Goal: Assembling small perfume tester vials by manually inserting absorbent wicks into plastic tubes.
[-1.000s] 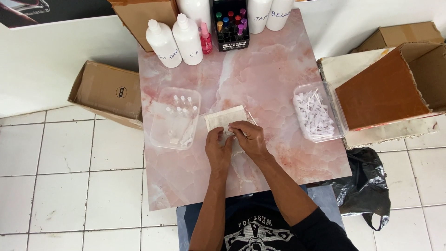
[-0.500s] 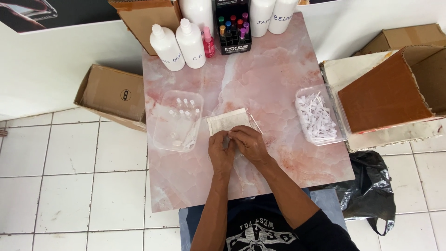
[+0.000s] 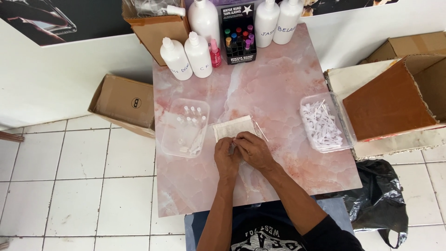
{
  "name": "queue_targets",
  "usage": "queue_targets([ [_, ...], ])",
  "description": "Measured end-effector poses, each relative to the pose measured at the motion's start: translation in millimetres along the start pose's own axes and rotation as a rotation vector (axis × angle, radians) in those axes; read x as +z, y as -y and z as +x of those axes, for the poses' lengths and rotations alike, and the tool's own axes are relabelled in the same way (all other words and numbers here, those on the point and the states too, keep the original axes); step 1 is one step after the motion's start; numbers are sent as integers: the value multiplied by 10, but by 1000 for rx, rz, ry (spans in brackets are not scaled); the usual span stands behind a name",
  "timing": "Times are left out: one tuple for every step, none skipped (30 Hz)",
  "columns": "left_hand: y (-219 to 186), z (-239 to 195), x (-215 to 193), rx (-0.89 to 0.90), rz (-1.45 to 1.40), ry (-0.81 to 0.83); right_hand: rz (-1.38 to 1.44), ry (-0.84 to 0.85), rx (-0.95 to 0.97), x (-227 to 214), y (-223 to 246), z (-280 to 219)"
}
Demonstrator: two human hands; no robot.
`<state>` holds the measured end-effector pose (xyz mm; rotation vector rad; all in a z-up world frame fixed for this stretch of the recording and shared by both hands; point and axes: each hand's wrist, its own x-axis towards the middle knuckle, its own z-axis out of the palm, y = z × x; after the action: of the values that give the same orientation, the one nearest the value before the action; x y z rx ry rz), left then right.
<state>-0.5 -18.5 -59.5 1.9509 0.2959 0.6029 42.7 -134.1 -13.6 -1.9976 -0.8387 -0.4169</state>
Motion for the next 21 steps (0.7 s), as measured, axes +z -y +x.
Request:
queue_targets([
  [-27,2,-10,2,1,-1,1,-1,-1,-18,16,21],
  [-53,4,-19,-3,-9,-4,30,22,4,-35,30,41],
  [-80,0,-25,-8,-20,-7,58,45,11,-56,43,56],
  [-92,-2,-34,-7,-19,-7,58,44,10,-60,36,56],
  [-105,-1,-41,-6,-32,-7,59,56,12,-65,29,58],
  [-118,1,-48,-4,-44,-8,59,69,14,-69,21,61],
  [-102,-5,-39,-3,-44,-7,59,68,14,-69,6,62],
  [-86,-10,-31,-4,-35,-4,54,83,15,-67,-10,64],
  [-67,-16,-29,-5,-24,-2,52,100,15,-60,-23,67],
  [-53,-27,-26,-5,-23,-3,53,100,14,-54,-33,64],
  [-37,-41,-25,-74,-61,-2,46,110,13,-48,-42,57],
  [-21,-54,-22,-142,-98,0,40,120,12,-41,-52,51],
  [-9,-50,-14,-141,-98,0,40,119,12,-42,-67,59],
  [4,-46,-5,-143,-103,4,52,131,6,-42,-84,67],
  [18,-54,1,-147,-107,9,65,143,1,-42,-97,65],
  [-33,-47,-14,-149,-107,9,66,145,2,-43,-114,73],
  [-83,-39,-29,-151,-114,14,75,161,-9,-46,-132,81],
  [-134,-30,-45,-152,-120,19,84,178,-21,-47,-149,91],
  [-130,-26,-40,-154,-121,18,85,179,-22,-64,-133,109],
  [-126,-22,-37,-151,-130,16,95,180,-25,-79,-116,128],
  [-119,-33,-44,-152,-138,13,108,182,-27,-89,-89,136],
])
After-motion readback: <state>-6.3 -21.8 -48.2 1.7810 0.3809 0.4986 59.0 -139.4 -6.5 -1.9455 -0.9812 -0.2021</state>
